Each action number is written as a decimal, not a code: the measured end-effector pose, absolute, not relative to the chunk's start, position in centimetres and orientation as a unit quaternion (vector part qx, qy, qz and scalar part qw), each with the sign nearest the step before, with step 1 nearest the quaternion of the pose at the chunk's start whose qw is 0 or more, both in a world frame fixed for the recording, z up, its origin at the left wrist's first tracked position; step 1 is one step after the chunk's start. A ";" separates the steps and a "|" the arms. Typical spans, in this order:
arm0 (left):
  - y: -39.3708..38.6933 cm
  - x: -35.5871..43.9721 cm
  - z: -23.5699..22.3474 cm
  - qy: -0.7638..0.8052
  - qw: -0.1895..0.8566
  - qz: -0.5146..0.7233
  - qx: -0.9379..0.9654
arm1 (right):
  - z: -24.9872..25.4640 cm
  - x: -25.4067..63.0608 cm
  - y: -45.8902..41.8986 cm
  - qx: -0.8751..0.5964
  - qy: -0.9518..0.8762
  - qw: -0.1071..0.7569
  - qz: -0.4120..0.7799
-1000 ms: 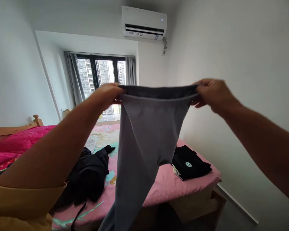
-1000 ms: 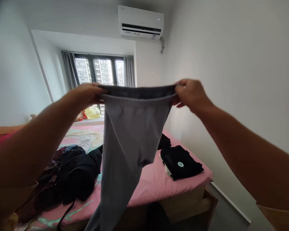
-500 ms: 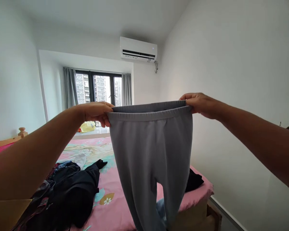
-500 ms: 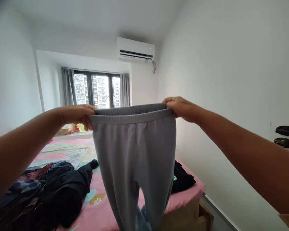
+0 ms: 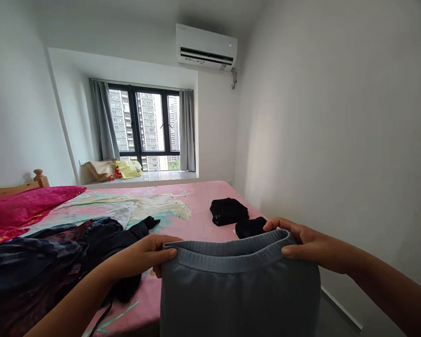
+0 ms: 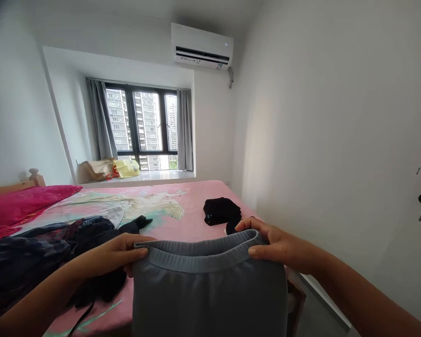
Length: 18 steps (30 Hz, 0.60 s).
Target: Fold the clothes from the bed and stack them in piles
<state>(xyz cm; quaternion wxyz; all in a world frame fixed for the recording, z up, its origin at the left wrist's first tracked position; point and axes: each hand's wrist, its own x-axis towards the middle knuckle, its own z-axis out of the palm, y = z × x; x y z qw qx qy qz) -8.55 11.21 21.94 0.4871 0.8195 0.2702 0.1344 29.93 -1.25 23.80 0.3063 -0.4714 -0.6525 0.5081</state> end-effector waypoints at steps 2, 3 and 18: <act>10.5 -8.5 21.4 0.278 0.454 0.137 0.835 | 23.1 29.4 -1.5 -0.490 -0.663 0.307 0.476; 10.3 -8.6 21.5 0.282 0.436 0.140 0.843 | 23.0 29.2 -1.6 -0.497 -0.672 0.305 0.456; 10.2 -9.6 25.2 0.285 0.332 0.351 0.828 | 28.1 28.8 -2.0 -0.541 -0.699 0.387 0.261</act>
